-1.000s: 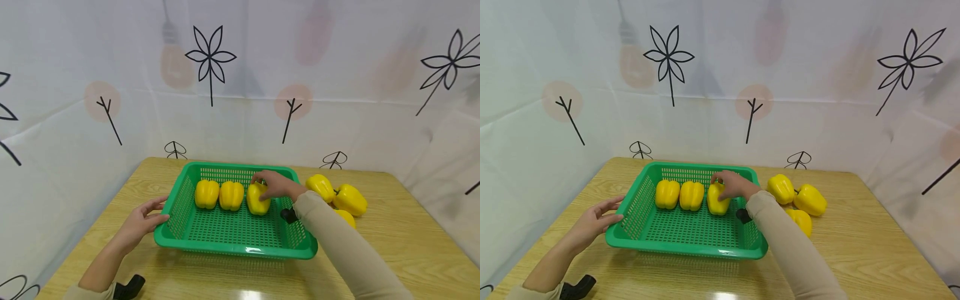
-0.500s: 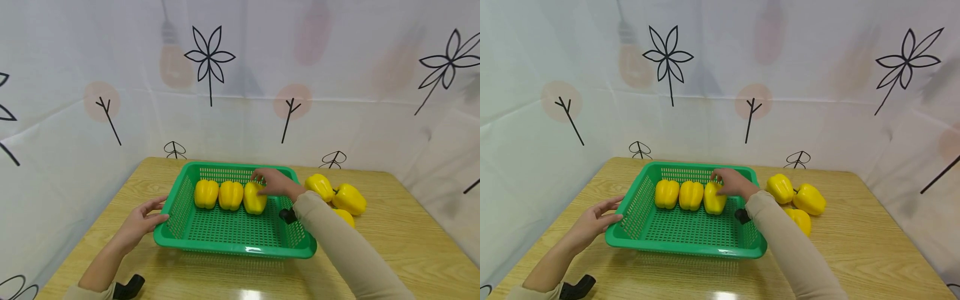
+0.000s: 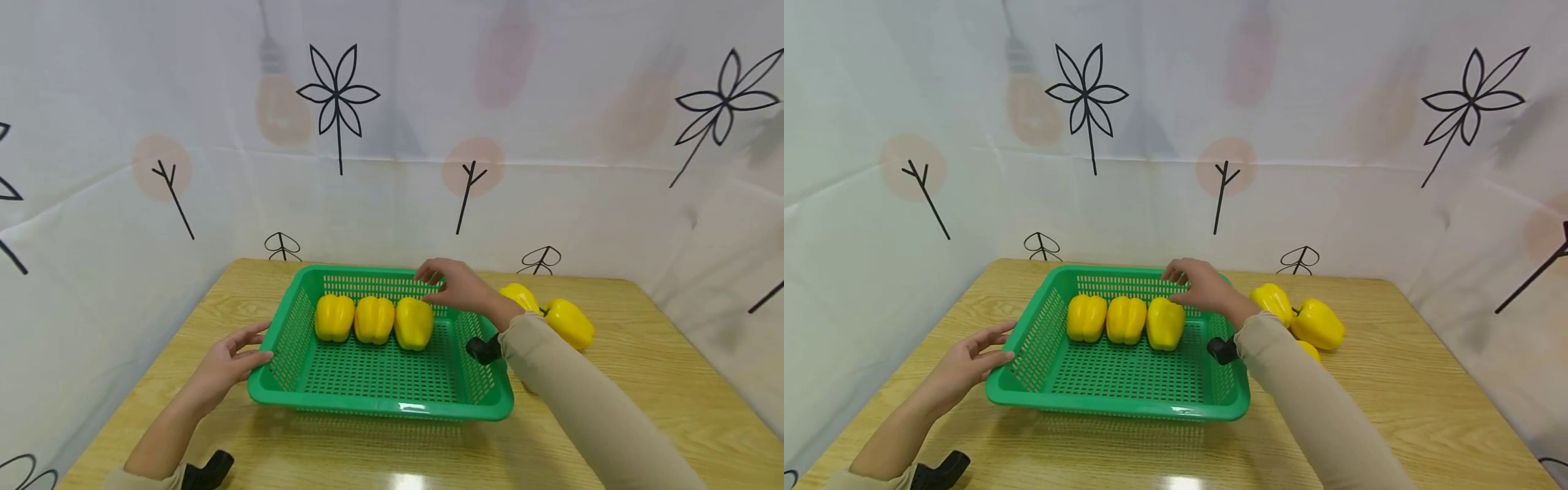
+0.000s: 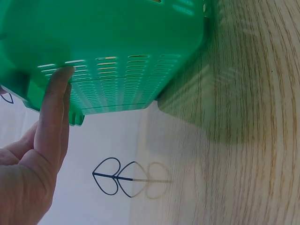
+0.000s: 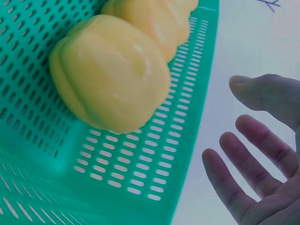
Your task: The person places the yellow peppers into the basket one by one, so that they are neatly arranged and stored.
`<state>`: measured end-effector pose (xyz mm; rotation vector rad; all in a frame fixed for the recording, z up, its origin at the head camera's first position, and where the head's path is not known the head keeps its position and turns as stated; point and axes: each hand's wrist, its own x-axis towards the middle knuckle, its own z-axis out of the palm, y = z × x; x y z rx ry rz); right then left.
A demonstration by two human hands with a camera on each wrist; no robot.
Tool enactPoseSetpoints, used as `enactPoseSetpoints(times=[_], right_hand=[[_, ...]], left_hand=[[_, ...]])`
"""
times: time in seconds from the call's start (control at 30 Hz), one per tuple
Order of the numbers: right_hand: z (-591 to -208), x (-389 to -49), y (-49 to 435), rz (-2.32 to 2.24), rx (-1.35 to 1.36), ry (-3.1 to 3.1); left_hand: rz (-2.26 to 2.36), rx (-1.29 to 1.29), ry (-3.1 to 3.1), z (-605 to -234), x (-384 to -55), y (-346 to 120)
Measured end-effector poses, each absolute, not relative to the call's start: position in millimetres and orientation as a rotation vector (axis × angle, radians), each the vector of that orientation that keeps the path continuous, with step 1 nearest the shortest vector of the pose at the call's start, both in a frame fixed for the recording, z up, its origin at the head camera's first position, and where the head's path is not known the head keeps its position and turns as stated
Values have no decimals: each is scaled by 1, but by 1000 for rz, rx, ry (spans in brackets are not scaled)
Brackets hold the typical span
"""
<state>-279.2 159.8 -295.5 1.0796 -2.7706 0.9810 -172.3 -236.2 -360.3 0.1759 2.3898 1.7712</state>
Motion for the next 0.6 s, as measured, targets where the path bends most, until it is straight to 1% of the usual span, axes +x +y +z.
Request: enactPoseSetpoints(times=[0.4, 0.6], right_hand=[[-282, -260, 169, 1015, 1071, -2642], [-280, -253, 179, 1034, 1058, -2597]], left_hand=[[1781, 194, 2384, -360, -171, -236], [1793, 147, 2375, -359, -171, -235]])
